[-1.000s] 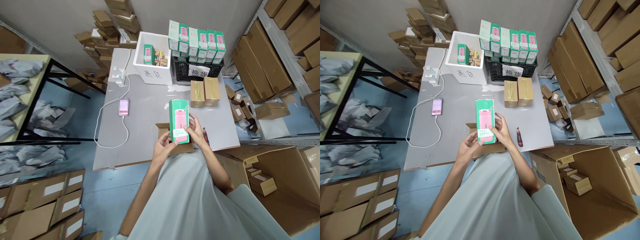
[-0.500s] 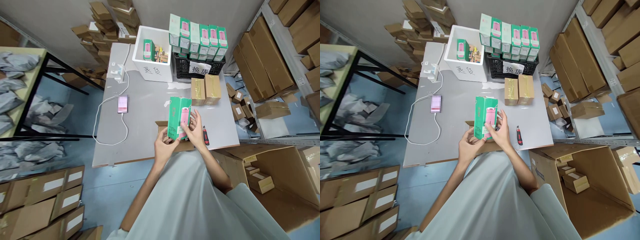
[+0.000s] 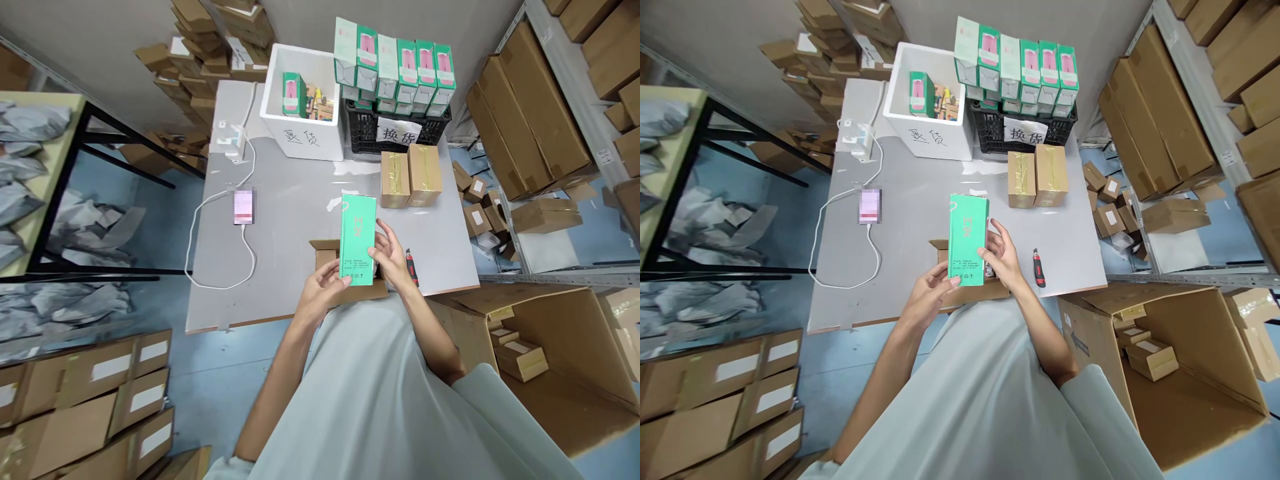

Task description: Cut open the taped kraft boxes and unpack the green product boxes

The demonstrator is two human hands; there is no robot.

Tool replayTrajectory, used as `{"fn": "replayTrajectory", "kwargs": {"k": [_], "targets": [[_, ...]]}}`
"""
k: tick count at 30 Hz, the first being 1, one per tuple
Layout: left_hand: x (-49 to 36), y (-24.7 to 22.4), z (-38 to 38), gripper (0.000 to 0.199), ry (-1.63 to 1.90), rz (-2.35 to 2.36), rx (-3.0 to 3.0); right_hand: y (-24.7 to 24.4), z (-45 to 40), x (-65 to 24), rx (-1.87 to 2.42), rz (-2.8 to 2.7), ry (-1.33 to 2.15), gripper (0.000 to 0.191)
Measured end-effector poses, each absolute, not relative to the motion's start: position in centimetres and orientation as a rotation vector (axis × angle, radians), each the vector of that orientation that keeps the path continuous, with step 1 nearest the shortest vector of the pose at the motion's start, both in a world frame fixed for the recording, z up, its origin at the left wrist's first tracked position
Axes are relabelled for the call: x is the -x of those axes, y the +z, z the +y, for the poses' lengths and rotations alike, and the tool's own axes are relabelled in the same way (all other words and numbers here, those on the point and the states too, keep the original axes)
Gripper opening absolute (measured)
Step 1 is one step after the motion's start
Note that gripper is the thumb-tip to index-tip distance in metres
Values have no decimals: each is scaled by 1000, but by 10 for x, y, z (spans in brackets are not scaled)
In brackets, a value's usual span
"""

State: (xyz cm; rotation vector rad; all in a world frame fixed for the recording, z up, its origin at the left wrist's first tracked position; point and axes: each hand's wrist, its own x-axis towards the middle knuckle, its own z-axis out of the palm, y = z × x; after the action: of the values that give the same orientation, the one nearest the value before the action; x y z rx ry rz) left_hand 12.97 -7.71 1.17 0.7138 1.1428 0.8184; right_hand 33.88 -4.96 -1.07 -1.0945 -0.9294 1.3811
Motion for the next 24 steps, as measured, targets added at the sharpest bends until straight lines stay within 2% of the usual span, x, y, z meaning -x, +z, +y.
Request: {"fn": "replayTrajectory", "kwargs": {"k": [9,15,18,21,24], "targets": [[-150,6,-82,79,969,1220,-782,-2,-44,-335,1147,-907,1358,108],[-140,8,-80,71,770,824,-563,9,-47,-336,1054,-748,1452,87],[-143,7,-80,67,756,759,-496,12,-47,-335,1007,-701,1504,84],[-150,6,-81,67,835,821,-508,13,-46,-338,1014,-727,1504,88],[-155,4,-79,71,910,939,-553,13,-47,-342,1092,-818,1416,100]]}}
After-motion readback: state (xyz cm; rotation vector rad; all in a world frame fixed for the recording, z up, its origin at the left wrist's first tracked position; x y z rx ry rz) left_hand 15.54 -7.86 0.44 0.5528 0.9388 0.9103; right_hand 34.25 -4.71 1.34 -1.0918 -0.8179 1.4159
